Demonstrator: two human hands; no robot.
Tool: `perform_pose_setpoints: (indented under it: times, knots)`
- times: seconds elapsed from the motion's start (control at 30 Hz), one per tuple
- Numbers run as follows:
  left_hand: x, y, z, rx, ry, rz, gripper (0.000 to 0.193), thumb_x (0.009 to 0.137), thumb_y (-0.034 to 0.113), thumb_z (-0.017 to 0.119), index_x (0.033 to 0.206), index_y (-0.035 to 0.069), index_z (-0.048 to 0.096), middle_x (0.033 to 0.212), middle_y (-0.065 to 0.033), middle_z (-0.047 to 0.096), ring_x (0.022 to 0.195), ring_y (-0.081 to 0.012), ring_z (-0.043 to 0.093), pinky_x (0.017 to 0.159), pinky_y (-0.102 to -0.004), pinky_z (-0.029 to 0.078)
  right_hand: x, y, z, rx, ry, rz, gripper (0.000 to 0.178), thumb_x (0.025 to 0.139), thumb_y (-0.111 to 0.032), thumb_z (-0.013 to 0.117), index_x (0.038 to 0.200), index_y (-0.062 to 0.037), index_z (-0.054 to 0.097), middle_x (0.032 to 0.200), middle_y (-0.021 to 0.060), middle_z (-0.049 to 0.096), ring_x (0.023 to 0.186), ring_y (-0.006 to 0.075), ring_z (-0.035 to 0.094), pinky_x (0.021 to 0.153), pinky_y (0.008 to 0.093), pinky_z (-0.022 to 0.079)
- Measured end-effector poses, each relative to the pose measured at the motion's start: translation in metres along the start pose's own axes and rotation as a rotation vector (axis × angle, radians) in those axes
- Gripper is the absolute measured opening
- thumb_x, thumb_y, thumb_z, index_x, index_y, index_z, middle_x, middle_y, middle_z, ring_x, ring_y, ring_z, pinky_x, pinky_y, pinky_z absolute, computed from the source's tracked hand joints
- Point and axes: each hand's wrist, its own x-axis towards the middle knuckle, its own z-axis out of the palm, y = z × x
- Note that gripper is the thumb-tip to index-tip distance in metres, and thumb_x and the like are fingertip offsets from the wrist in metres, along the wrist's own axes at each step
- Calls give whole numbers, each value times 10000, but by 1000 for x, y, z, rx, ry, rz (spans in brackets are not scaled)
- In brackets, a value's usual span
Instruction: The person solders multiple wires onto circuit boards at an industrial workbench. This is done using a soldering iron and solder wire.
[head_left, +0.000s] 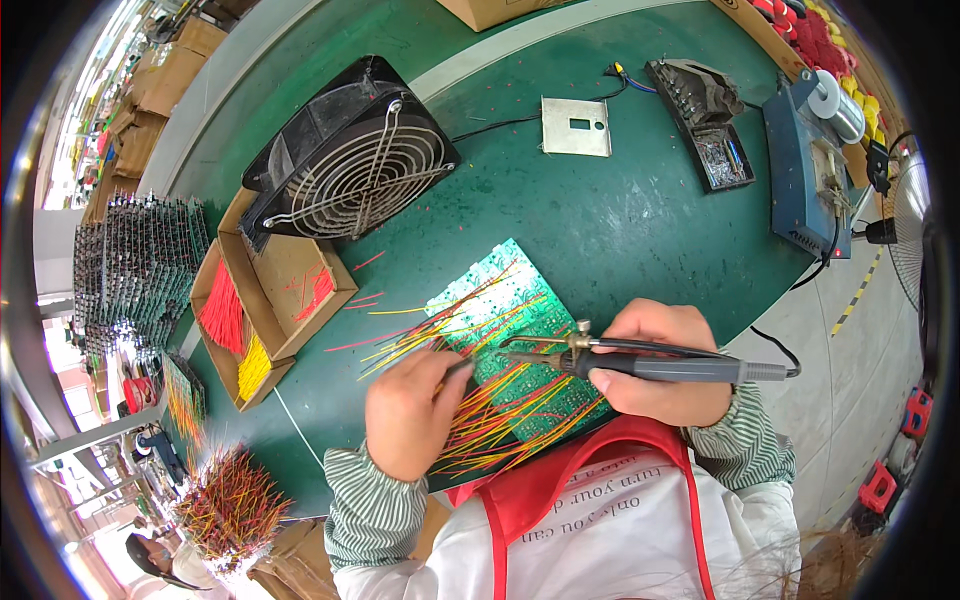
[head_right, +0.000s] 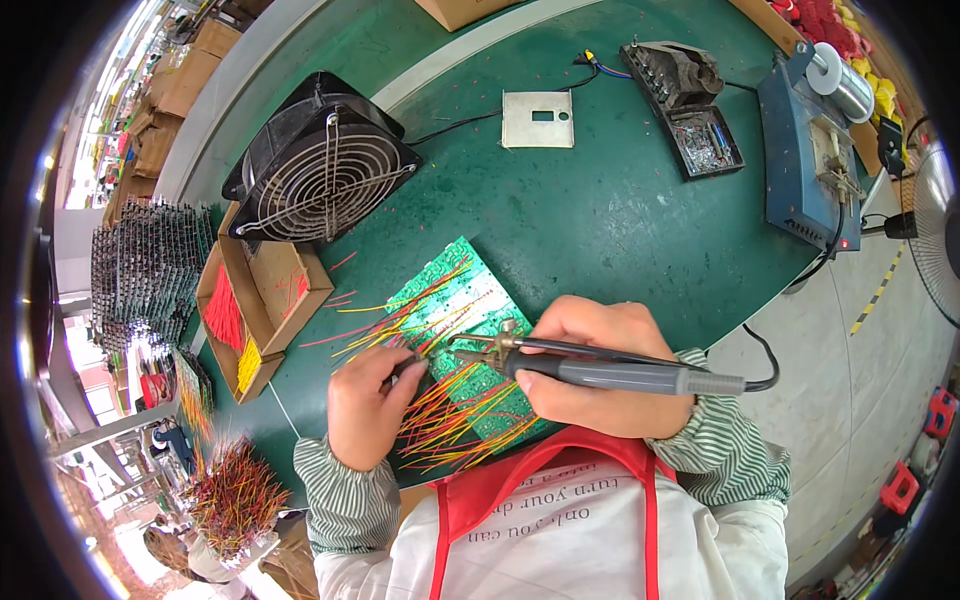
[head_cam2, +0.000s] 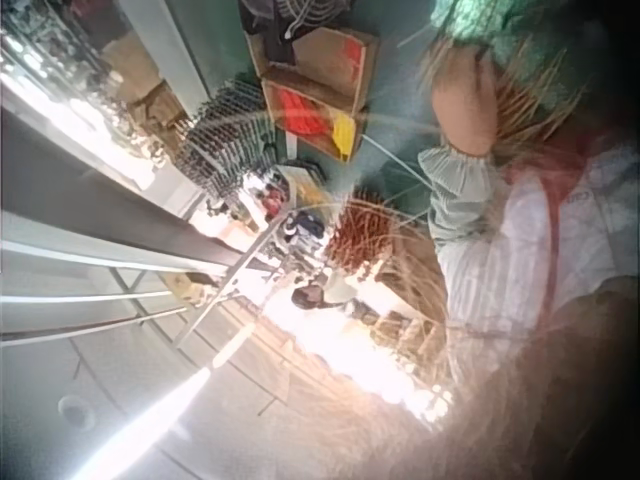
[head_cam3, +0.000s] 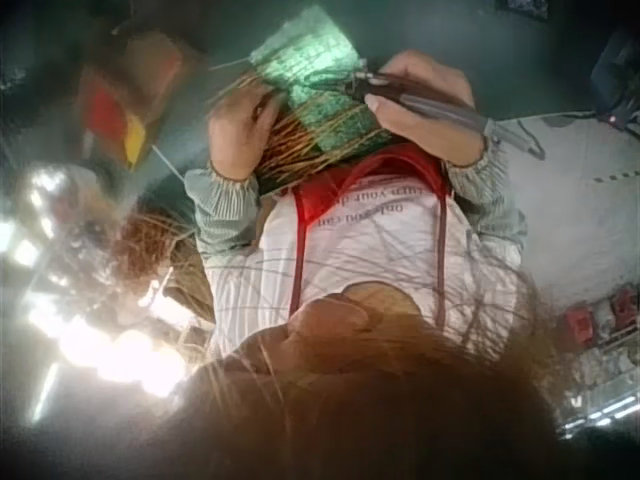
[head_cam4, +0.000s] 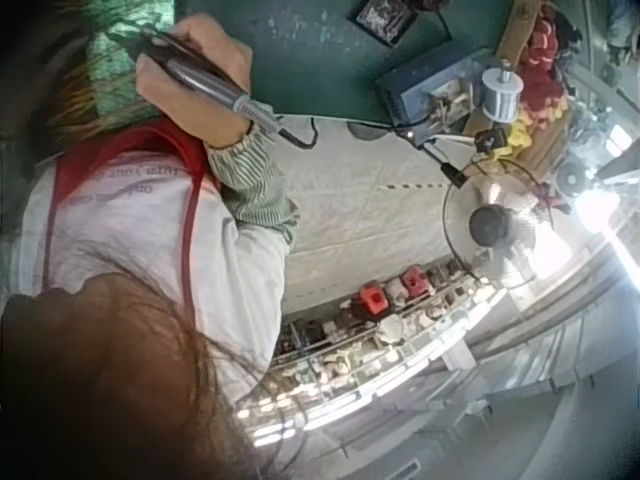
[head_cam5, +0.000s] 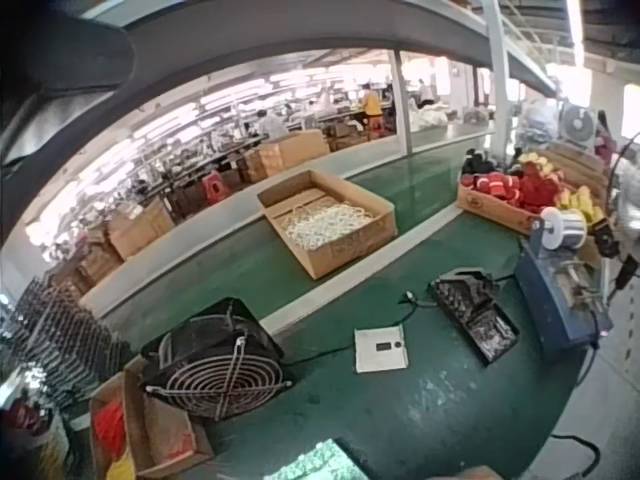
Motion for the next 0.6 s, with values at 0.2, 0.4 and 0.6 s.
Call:
perform_pose_setpoints:
  times: [0.2, 0.4, 0.6]
  knots:
    - [2, -8, 2, -77, 22, -175, 124, 793, 110, 677, 839, 3, 636, 765, -132, 614, 629, -279, 602, 581, -352, 480, 5, 7, 14, 32, -46, 61, 199, 742, -102, 712, 829, -12, 558, 658, 59, 637, 576, 81, 595, 528, 247, 469]
    - [1, -17, 1, -84, -17, -144, 137, 784, 111, 684, 849, -1, 638, 759, -126, 616, 608, -261, 597, 569, -345, 478, 9, 7, 19, 35, -63, 111, 198, 740, -101, 710, 827, -14, 556, 661, 55, 633, 590, 77, 591, 528, 249, 466]
    - [4, -15, 0, -94, -31, -146, 133, 787, 109, 684, 843, -4, 640, 753, -124, 617, 589, -254, 593, 553, -336, 477, 12, 11, 19, 7, -31, 54, 190, 731, -99, 714, 806, -16, 560, 646, 45, 624, 573, 81, 586, 522, 249, 465]
